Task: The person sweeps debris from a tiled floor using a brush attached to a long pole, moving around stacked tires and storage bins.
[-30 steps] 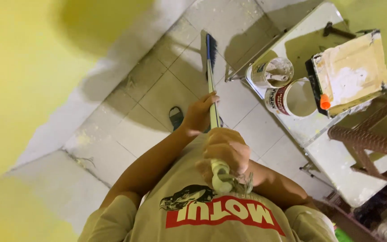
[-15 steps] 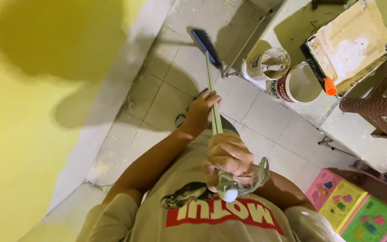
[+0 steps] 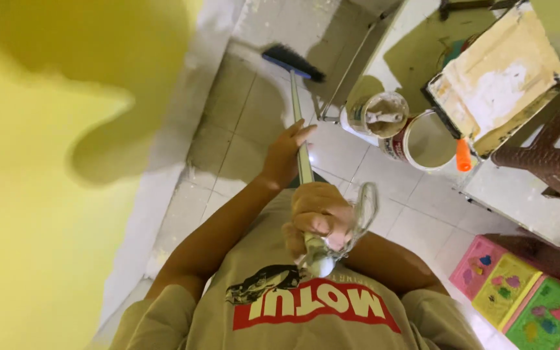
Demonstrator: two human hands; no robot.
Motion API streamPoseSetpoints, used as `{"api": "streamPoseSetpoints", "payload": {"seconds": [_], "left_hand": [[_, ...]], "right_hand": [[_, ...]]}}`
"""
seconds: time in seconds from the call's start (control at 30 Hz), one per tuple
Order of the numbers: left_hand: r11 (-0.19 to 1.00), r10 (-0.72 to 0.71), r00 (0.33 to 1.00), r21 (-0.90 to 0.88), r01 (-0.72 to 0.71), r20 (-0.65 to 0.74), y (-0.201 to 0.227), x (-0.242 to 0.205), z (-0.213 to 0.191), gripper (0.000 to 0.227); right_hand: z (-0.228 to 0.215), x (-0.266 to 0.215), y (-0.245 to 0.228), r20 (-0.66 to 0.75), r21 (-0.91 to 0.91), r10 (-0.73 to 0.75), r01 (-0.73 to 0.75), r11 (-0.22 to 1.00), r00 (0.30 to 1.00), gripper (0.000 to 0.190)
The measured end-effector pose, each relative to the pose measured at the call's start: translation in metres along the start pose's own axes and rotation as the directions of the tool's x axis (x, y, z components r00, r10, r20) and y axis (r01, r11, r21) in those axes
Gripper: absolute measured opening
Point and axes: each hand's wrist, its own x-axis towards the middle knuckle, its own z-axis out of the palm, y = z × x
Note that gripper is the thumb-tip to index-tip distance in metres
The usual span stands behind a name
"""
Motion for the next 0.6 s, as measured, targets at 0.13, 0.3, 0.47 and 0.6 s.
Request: {"api": "streamPoseSetpoints", "payload": {"seconds": [0.13,0.3,0.47,0.6], "left_hand": [[0.986,-0.103,0.976,-0.106,0.125,0.189,-0.007,0.023,0.007,0.031],[0.993,0.024,0.993,-0.121,-0.009,0.119,-0.019,0.042,0.020,0.029],[0.990,0.022,0.986,-0.139,0.001,0.164,-0.038,0.060,0.021,0.028],[0.976,0.112,0.989,-0.196,-0.092,0.095,-0.064,0.074,0.026,0.032]], "right_hand": [[-0.013,0.019,0.017,-0.012,-0.006,-0.011,0.011,1.000,1.000,0.028],[-0.025,0.033,0.034,-0.042,-0.029,-0.015,0.013,0.999,0.999,0.028],[-0.012,0.046,0.043,-0.098,-0.073,-0.022,0.015,0.997,0.995,0.027],[-0.004,0.062,0.055,-0.147,-0.129,-0.021,0.002,0.992,0.989,0.026]]}}
